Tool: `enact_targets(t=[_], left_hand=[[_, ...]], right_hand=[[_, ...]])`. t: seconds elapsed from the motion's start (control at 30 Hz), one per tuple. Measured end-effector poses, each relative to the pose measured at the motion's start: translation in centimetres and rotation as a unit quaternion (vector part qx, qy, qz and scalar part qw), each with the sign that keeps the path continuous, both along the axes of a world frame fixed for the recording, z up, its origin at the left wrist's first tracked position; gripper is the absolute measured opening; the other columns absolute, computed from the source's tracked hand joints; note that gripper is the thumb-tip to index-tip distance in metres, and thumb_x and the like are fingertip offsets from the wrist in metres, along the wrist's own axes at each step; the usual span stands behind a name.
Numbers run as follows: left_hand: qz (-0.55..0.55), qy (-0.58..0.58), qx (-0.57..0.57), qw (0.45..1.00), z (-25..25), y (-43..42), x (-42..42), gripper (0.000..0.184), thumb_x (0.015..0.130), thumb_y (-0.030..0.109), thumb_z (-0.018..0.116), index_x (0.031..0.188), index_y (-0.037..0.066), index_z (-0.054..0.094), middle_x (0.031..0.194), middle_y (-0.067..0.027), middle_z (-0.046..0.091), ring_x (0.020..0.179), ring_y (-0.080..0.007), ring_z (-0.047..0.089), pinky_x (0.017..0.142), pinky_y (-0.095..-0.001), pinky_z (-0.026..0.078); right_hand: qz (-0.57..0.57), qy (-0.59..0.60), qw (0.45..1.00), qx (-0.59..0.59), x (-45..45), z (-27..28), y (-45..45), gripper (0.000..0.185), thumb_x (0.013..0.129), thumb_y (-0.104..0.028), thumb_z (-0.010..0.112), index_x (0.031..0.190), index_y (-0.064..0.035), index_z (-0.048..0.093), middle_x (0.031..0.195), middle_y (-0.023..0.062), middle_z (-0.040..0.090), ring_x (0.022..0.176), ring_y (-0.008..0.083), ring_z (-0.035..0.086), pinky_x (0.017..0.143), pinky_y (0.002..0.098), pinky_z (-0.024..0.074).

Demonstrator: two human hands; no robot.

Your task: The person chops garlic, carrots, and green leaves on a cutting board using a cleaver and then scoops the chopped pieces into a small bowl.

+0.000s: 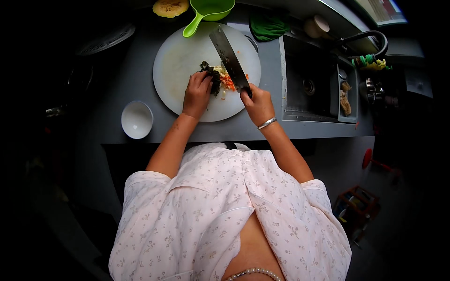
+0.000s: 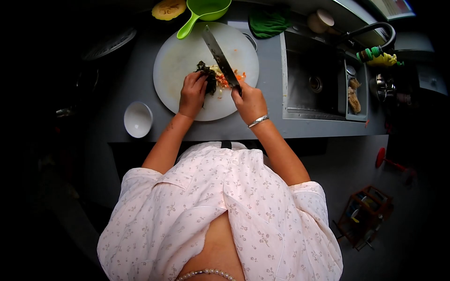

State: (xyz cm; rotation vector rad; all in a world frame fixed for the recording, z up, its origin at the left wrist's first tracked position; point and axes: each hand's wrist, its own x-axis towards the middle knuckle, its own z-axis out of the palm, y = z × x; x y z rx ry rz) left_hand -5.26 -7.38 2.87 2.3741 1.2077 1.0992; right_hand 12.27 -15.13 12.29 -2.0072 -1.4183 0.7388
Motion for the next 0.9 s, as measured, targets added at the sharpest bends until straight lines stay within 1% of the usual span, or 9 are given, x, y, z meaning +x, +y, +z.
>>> enact_targets(t=[0.03,0.13,0.27,0.37,0.43,0.57,0.63,0.83,0.9], left_hand=[[-0.008,0.021,-0.016,1.0,-0.3,-0.5,-0.1,0.029,0.081,0.005,0.066,0.109,-0.001,0.063,0.121,-0.0135,0.058,0.115,-0.0321,0.052,0.096,-0.0398,0.046],[-0.014,0.048,-0.015,0.999,-0.8,-1.9,0.1,0.032,0.081,0.004,0.065,0.113,-0.001,0.062,0.126,-0.0153,0.054,0.119,-0.0339,0.05,0.099,-0.0394,0.044],[-0.018,0.076,0.0,0.997,-2.1,-1.0,-0.9,0.035,0.079,0.004,0.065,0.114,0.001,0.062,0.125,-0.0116,0.057,0.121,-0.0297,0.05,0.099,-0.0382,0.045],[-0.057,0.064,0.03,0.996,-2.0,0.9,-1.8,0.035,0.077,0.0,0.064,0.111,0.003,0.065,0.119,-0.0101,0.061,0.113,-0.0288,0.056,0.094,-0.0371,0.048],[-0.087,0.045,-0.017,0.995,-1.1,2.1,-2.1,0.035,0.076,-0.004,0.063,0.109,0.006,0.067,0.111,-0.0098,0.065,0.102,-0.0276,0.061,0.089,-0.0357,0.051],[-0.102,-0.024,-0.081,0.991,0.5,3.5,-2.3,0.034,0.075,-0.009,0.06,0.105,0.006,0.068,0.105,-0.0117,0.067,0.098,-0.0288,0.063,0.084,-0.0354,0.052],[-0.094,-0.066,-0.222,0.968,1.1,4.0,-2.4,0.033,0.077,-0.009,0.058,0.105,0.006,0.069,0.103,-0.012,0.068,0.096,-0.0266,0.064,0.083,-0.0322,0.051],[-0.029,-0.149,-0.302,0.941,1.7,4.5,-2.2,0.029,0.078,-0.003,0.06,0.102,0.008,0.071,0.099,-0.0124,0.069,0.09,-0.0254,0.066,0.081,-0.0315,0.051],[0.003,-0.168,-0.275,0.947,1.8,4.0,-1.3,0.028,0.078,-0.002,0.06,0.101,0.008,0.072,0.098,-0.0125,0.069,0.088,-0.0254,0.066,0.08,-0.0317,0.051]], right_hand=[[-0.006,0.008,1.0,-0.007,0.1,0.1,-0.1,0.017,0.085,-0.016,0.056,0.094,-0.0039,0.065,0.062,0.0206,0.058,0.057,0.0372,0.059,0.054,0.0414,0.0455],[-0.007,0.012,1.0,0.018,0.5,-0.3,-0.2,0.017,0.087,-0.015,0.056,0.087,0.0007,0.062,0.06,0.0187,0.057,0.05,0.0307,0.056,0.052,0.0361,0.0429],[-0.005,0.018,1.0,0.022,0.8,-0.4,-0.2,0.017,0.087,-0.016,0.056,0.087,0.0007,0.062,0.061,0.0191,0.057,0.052,0.032,0.057,0.052,0.0368,0.0434],[0.0,0.022,1.0,0.014,1.0,-0.2,-0.2,0.017,0.087,-0.015,0.056,0.087,0.0008,0.062,0.06,0.0186,0.057,0.051,0.0309,0.056,0.052,0.0365,0.043],[-0.005,0.04,0.999,-0.014,0.9,0.4,-0.2,0.016,0.085,-0.015,0.055,0.092,-0.0028,0.064,0.062,0.0202,0.058,0.055,0.0371,0.057,0.054,0.04,0.0448],[-0.005,0.033,0.999,-0.006,1.0,0.0,-0.3,0.016,0.085,-0.015,0.055,0.09,-0.0024,0.063,0.061,0.02,0.058,0.055,0.0368,0.057,0.053,0.04,0.0448],[-0.006,0.027,1.0,-0.01,0.9,-0.3,-0.5,0.016,0.085,-0.015,0.056,0.089,-0.0026,0.063,0.061,0.02,0.058,0.055,0.0368,0.057,0.053,0.04,0.0448],[-0.022,0.037,0.999,-0.012,0.6,-0.5,-1.0,0.017,0.085,-0.016,0.057,0.091,-0.0025,0.064,0.062,0.0202,0.058,0.058,0.0372,0.059,0.054,0.0404,0.0455],[-0.03,0.043,0.999,-0.004,0.6,-0.7,-1.2,0.018,0.085,-0.017,0.057,0.092,-0.0025,0.065,0.062,0.0202,0.059,0.058,0.037,0.059,0.054,0.0402,0.0457]])
